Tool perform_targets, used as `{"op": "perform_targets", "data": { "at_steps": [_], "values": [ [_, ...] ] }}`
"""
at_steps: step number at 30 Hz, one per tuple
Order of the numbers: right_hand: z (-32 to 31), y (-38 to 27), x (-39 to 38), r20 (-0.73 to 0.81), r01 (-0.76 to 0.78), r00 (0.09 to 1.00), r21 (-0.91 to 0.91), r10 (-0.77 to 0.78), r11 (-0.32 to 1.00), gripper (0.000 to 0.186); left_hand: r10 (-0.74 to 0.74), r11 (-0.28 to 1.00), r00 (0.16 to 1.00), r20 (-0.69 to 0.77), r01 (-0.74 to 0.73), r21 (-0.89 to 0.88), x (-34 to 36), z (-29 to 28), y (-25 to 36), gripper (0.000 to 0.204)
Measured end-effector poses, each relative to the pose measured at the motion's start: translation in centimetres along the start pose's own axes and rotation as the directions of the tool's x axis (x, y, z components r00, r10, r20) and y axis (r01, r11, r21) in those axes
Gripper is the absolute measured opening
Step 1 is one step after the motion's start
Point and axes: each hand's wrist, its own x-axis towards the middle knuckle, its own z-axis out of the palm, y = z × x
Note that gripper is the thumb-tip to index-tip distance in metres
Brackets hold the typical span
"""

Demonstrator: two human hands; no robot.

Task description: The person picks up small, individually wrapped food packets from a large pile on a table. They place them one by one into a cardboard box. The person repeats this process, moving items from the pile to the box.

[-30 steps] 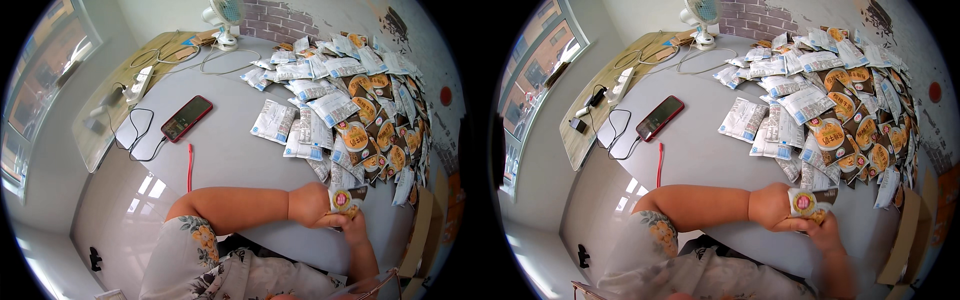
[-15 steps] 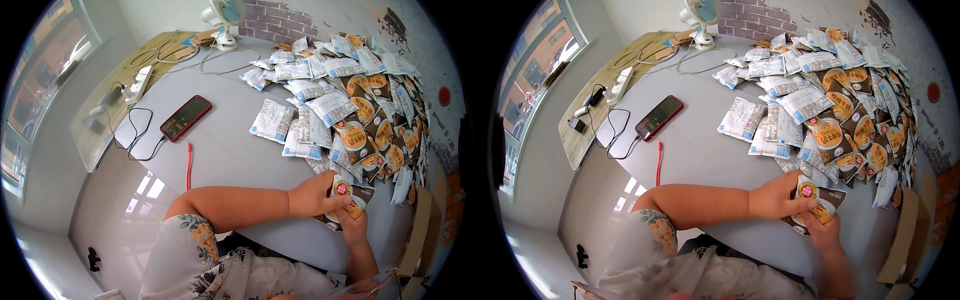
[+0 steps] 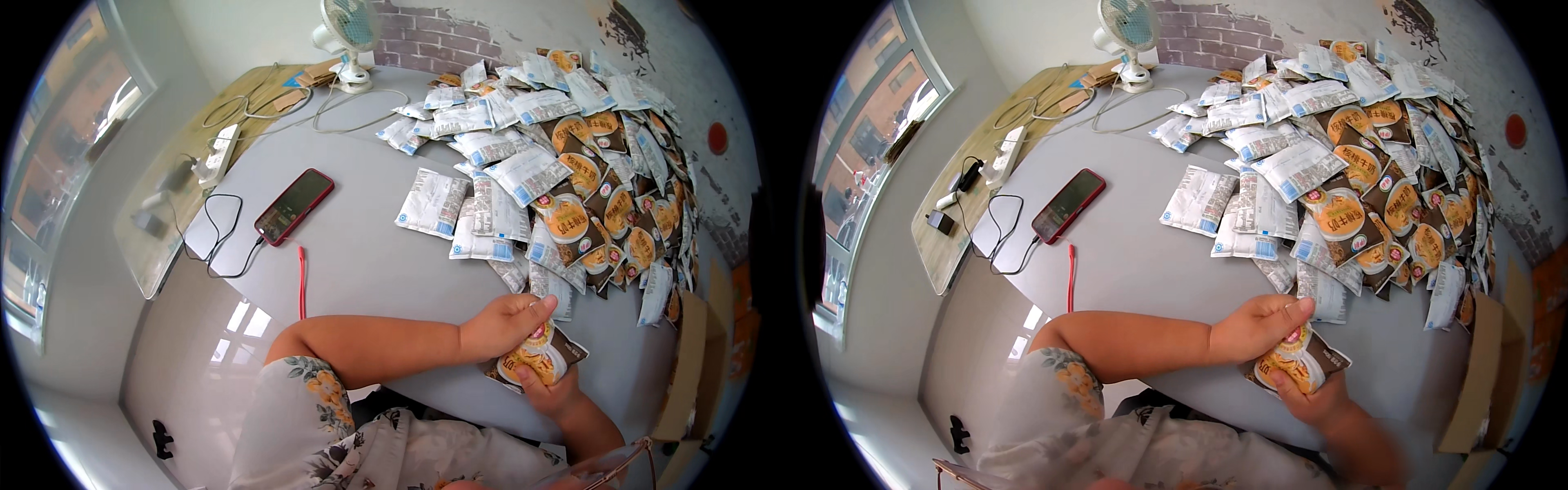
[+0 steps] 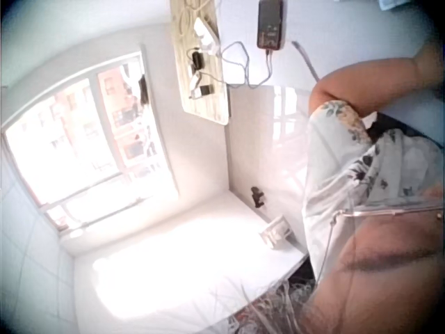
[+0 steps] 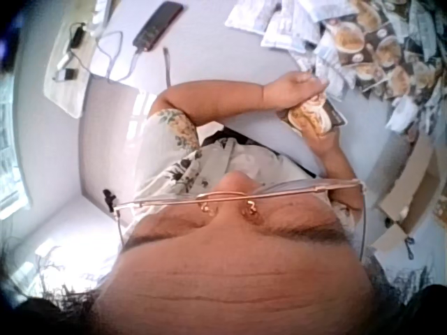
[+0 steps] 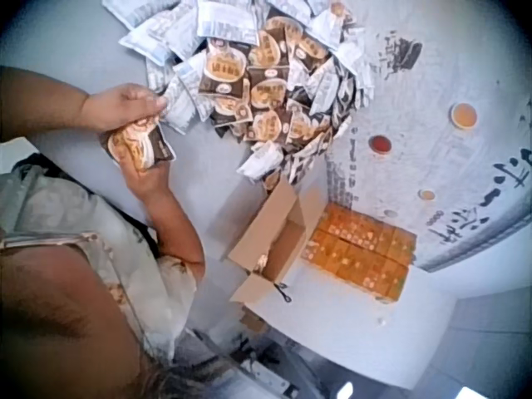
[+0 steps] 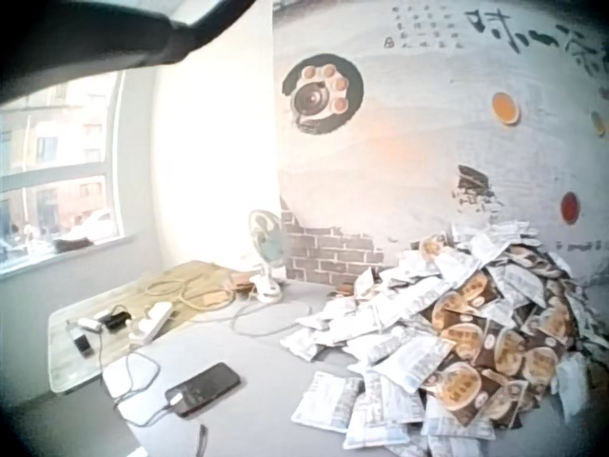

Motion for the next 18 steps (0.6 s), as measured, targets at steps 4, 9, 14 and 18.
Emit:
{"op": "perform_targets", "data": {
  "at_steps": [4, 9, 14, 18],
  "values": [
    [-0.7, 0.7, -0.3, -0.113, -0.121, 0.985, 0.111, 0.133, 0.986, 0.036, 0.168, 0.986, 0.986, 0.006, -0.168, 0.007, 0.6, 0.1, -0.2, 0.036],
    [-0.9, 1.7, 0.1, -0.097, -0.008, 0.995, 0.086, 0.016, 0.996, 0.035, 0.121, 0.992, 0.99, 0.066, -0.123, 0.029, 1.1, -0.5, -0.7, 0.036],
    [-1.5, 2.3, -1.3, -0.072, -0.001, 0.997, -0.078, -0.005, 0.997, 0.039, 0.116, 0.993, 0.986, 0.117, -0.112, -0.045, 1.1, -0.5, -0.2, 0.036],
    [-1.9, 4.0, -1.6, -0.111, -0.093, 0.989, 0.076, 0.101, 0.993, 0.043, 0.097, 0.995, 0.995, 0.038, -0.095, -0.041, 1.0, -0.3, 0.3, 0.037]
  ]
}}
